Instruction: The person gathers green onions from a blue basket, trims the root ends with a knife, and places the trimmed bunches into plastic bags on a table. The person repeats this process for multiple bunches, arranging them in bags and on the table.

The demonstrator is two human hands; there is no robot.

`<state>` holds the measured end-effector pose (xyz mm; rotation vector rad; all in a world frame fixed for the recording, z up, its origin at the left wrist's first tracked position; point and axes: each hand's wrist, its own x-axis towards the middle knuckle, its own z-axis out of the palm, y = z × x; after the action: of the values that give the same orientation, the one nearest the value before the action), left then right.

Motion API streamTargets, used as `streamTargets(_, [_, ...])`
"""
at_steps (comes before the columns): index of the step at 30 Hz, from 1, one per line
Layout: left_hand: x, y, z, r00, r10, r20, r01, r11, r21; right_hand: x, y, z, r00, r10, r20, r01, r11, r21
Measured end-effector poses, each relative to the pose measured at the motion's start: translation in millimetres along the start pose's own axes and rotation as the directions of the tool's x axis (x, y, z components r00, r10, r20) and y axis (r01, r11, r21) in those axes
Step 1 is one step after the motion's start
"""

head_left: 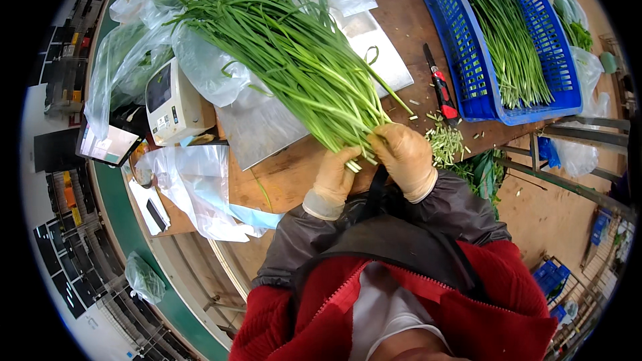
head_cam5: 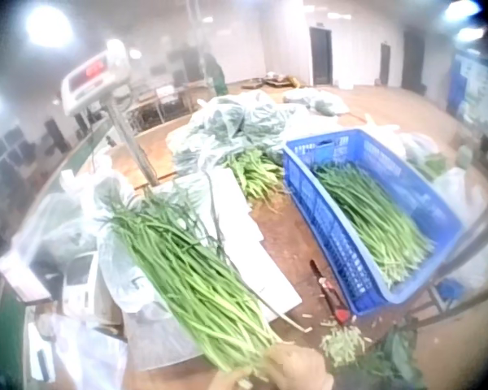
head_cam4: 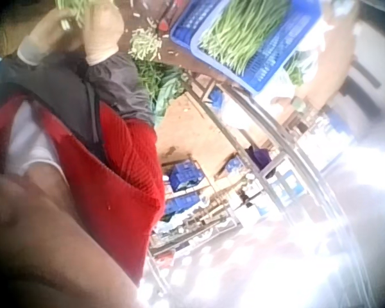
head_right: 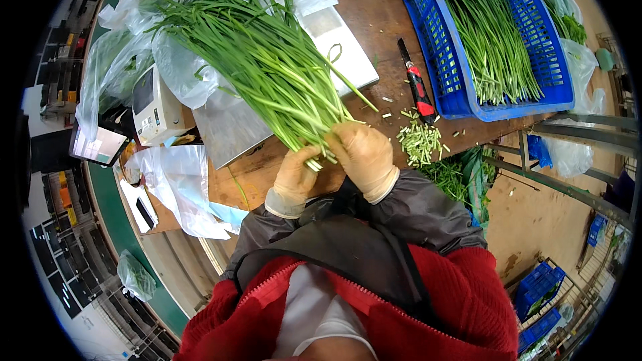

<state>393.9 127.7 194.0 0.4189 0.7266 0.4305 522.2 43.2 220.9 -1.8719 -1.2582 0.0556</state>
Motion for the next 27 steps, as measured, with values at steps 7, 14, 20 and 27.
streamTargets(7, [-6, 1, 10, 0.998, -0.068, -0.002, 0.067, 0.986, -0.151, 6, -13, -11, 0.918, -0.104, 0.383, 0.044, 0.986, 0.163])
streamTargets(14, [2, -4, 9, 0.987, -0.083, -0.135, 0.054, 0.976, -0.211, 31, -5, 8, 0.967, 0.171, 0.189, -0.153, 0.982, -0.107])
streamTargets(20, [-4, -2, 6, 0.998, -0.053, -0.041, 0.041, 0.966, -0.254, 8, -9, -19, 0.958, 0.235, 0.167, -0.254, 0.962, 0.102])
streamTargets(27, [0, -4, 11, 0.999, 0.014, 0.044, -0.007, 0.989, -0.147, -2, -2, -27, 0.95, -0.009, 0.313, -0.025, 0.994, 0.106])
